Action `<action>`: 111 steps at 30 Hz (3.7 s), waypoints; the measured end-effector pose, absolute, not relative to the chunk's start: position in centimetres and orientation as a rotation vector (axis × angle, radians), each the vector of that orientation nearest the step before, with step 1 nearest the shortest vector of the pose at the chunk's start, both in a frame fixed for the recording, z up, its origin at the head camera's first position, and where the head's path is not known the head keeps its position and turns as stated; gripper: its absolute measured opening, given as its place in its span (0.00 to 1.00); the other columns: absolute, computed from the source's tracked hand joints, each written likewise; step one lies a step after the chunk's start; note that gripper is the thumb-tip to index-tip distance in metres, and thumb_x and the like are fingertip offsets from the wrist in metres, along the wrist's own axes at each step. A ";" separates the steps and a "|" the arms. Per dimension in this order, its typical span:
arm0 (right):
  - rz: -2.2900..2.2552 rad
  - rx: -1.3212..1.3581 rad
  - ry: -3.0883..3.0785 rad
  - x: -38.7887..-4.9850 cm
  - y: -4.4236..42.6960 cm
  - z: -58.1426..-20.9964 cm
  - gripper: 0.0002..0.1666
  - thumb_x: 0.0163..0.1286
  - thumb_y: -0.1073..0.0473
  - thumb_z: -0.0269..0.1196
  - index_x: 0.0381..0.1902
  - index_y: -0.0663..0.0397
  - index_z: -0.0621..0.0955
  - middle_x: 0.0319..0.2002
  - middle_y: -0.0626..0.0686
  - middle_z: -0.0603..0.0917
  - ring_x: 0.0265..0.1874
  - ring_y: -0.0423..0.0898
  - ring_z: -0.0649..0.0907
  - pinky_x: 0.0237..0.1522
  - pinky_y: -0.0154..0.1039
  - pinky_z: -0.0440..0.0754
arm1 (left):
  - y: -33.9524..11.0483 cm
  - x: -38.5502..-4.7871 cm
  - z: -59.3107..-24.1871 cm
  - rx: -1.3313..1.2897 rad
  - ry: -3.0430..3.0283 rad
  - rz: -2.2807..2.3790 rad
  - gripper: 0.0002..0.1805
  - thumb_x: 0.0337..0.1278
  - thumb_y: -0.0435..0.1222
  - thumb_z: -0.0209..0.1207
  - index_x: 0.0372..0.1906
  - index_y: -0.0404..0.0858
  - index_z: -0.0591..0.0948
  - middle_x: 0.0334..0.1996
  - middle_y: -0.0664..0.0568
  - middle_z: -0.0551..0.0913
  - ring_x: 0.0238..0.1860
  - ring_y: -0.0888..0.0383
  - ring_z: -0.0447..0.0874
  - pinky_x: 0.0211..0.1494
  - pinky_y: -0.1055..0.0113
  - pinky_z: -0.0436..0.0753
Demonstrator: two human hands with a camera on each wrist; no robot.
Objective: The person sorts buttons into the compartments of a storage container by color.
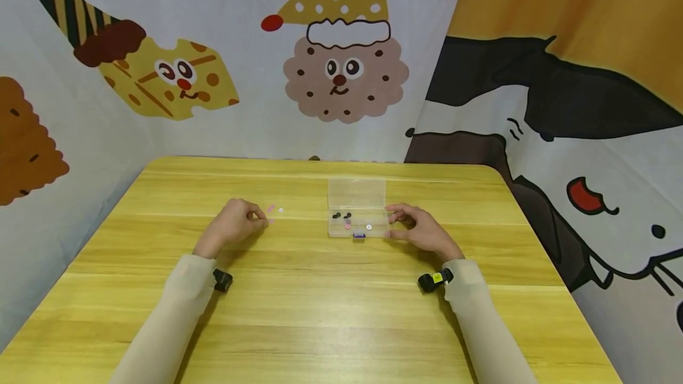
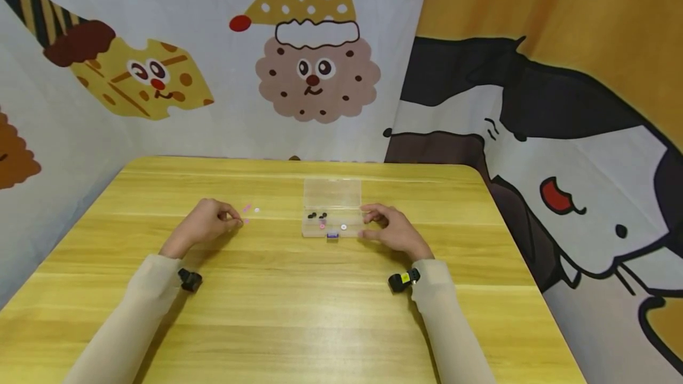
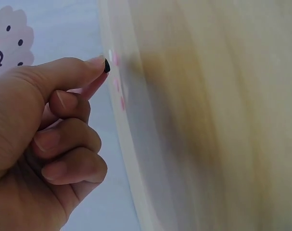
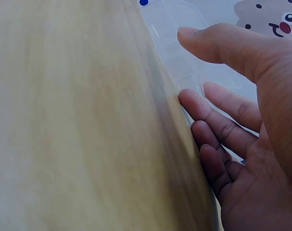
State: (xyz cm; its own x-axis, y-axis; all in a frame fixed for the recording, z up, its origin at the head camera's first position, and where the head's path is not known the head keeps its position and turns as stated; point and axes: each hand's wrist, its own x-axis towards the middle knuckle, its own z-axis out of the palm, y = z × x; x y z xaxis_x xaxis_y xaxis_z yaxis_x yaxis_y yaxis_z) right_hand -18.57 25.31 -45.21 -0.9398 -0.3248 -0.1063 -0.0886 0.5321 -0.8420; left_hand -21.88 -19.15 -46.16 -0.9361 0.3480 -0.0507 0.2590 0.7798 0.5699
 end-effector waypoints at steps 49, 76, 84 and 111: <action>-1.376 -0.331 2.510 -18.5 25.2 -45.0 0.37 0.65 0.60 0.73 0.70 0.58 0.75 0.55 0.64 0.82 0.54 0.60 0.81 0.57 0.49 0.75 | -13.7 -21.6 -45.0 0.471 2.671 1.293 0.09 0.69 0.42 0.65 0.43 0.43 0.91 0.16 0.49 0.75 0.16 0.59 0.60 0.23 0.68 0.64; -1.366 -0.356 2.561 -20.2 26.8 -48.9 0.38 0.61 0.47 0.77 0.68 0.42 0.77 0.52 0.51 0.84 0.52 0.49 0.83 0.57 0.44 0.76 | -9.4 -22.5 -45.3 0.544 2.617 1.346 0.09 0.69 0.43 0.65 0.42 0.43 0.91 0.19 0.49 0.77 0.17 0.59 0.61 0.23 0.69 0.64; -1.411 -0.353 2.531 -20.5 26.7 -49.3 0.38 0.61 0.51 0.77 0.68 0.45 0.77 0.52 0.55 0.84 0.51 0.51 0.82 0.58 0.46 0.76 | -8.5 -22.9 -45.4 0.512 2.538 1.410 0.10 0.69 0.43 0.65 0.43 0.42 0.91 0.17 0.50 0.74 0.16 0.59 0.59 0.22 0.68 0.62; -1.392 -0.355 2.504 -18.7 25.3 -45.5 0.37 0.65 0.61 0.74 0.70 0.58 0.75 0.54 0.64 0.83 0.52 0.59 0.81 0.56 0.47 0.75 | -5.7 -23.7 -45.8 0.622 2.545 1.427 0.09 0.69 0.39 0.65 0.46 0.38 0.89 0.16 0.54 0.73 0.16 0.60 0.61 0.24 0.68 0.66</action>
